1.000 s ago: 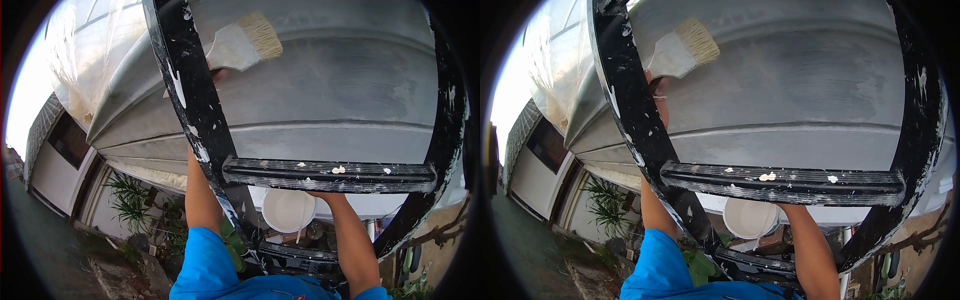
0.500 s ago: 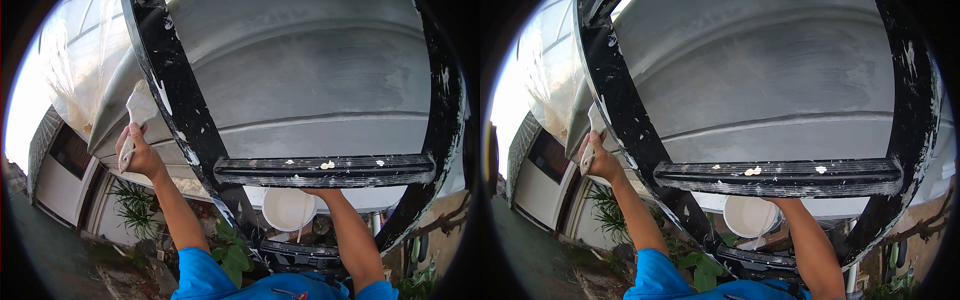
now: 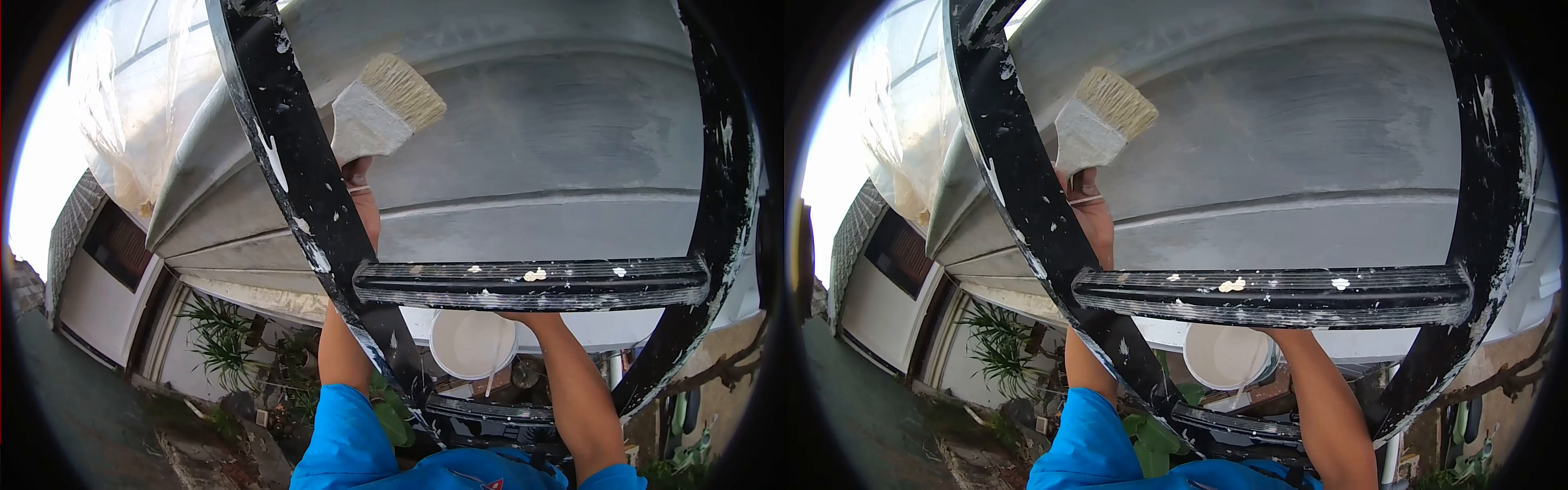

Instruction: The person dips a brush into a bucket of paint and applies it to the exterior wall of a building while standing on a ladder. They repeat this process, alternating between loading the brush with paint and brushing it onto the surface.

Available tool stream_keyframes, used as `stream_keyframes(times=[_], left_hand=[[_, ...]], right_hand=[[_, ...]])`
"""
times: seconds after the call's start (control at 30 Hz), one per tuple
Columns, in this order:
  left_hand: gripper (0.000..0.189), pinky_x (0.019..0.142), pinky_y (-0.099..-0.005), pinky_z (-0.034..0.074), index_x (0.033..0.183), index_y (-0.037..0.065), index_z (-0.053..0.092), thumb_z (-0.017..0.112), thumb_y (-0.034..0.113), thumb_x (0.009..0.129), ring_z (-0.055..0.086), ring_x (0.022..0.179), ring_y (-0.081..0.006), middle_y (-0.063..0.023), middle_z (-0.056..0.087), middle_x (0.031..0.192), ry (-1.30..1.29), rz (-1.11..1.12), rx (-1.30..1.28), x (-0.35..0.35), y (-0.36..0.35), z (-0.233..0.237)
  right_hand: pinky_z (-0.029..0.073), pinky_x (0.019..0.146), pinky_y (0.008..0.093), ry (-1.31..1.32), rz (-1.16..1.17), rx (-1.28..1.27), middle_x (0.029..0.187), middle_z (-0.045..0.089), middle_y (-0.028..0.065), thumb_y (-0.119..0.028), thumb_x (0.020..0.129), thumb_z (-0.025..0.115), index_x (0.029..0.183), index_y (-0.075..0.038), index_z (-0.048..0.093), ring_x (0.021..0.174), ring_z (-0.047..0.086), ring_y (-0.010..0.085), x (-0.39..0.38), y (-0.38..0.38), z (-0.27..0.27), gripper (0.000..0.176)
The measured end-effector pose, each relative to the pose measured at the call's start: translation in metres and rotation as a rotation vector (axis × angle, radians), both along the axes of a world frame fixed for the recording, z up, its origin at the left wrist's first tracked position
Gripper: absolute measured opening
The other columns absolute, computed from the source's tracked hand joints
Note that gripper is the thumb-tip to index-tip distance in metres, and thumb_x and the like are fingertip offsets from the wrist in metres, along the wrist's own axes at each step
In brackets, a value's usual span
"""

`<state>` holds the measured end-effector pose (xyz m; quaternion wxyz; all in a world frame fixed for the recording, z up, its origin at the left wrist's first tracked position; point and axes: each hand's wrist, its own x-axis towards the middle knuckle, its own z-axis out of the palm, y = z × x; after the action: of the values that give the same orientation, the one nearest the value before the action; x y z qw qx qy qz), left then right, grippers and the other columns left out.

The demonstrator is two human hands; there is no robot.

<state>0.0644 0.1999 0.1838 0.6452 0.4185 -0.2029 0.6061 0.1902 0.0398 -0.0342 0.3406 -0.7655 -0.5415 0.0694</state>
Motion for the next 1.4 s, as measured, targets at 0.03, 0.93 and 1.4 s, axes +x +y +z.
stream_keyframes(times=[0.03,0.93,1.4], left_hand=[[0.015,0.078,-0.0278,0.055,0.102,-0.001,0.061,0.061,0.007,0.090,0.064,0.089,-0.0195,-0.0102,0.066,0.100,0.014,0.056,0.006,0.003,0.003,0.001],[0.022,0.070,-0.0295,0.059,0.102,-0.004,0.060,0.063,0.015,0.090,0.068,0.081,-0.0211,-0.0169,0.066,0.094,0.210,0.508,0.256,-0.041,0.039,0.024],[0.027,0.077,-0.0373,0.060,0.107,-0.008,0.054,0.064,0.010,0.088,0.067,0.092,-0.0278,-0.0225,0.063,0.103,0.123,0.788,0.112,-0.177,0.092,0.005]], right_hand=[[0.048,0.088,0.0401,-0.034,0.002,0.027,0.102,0.066,0.0102,-0.042,0.085,0.062,0.103,-0.009,0.064,0.094,0.061,0.0267,0.000,0.002,-0.003,0.038],[0.047,0.090,0.0425,-0.034,0.085,-0.119,0.102,0.066,0.0105,-0.034,0.082,0.063,0.102,-0.011,0.064,0.098,0.061,0.0288,-0.007,-0.004,0.032,0.031],[0.046,0.091,0.0416,0.002,0.022,-0.046,0.100,0.066,0.0126,-0.023,0.077,0.063,0.100,-0.008,0.064,0.097,0.061,0.0291,-0.013,0.001,0.027,0.027]])
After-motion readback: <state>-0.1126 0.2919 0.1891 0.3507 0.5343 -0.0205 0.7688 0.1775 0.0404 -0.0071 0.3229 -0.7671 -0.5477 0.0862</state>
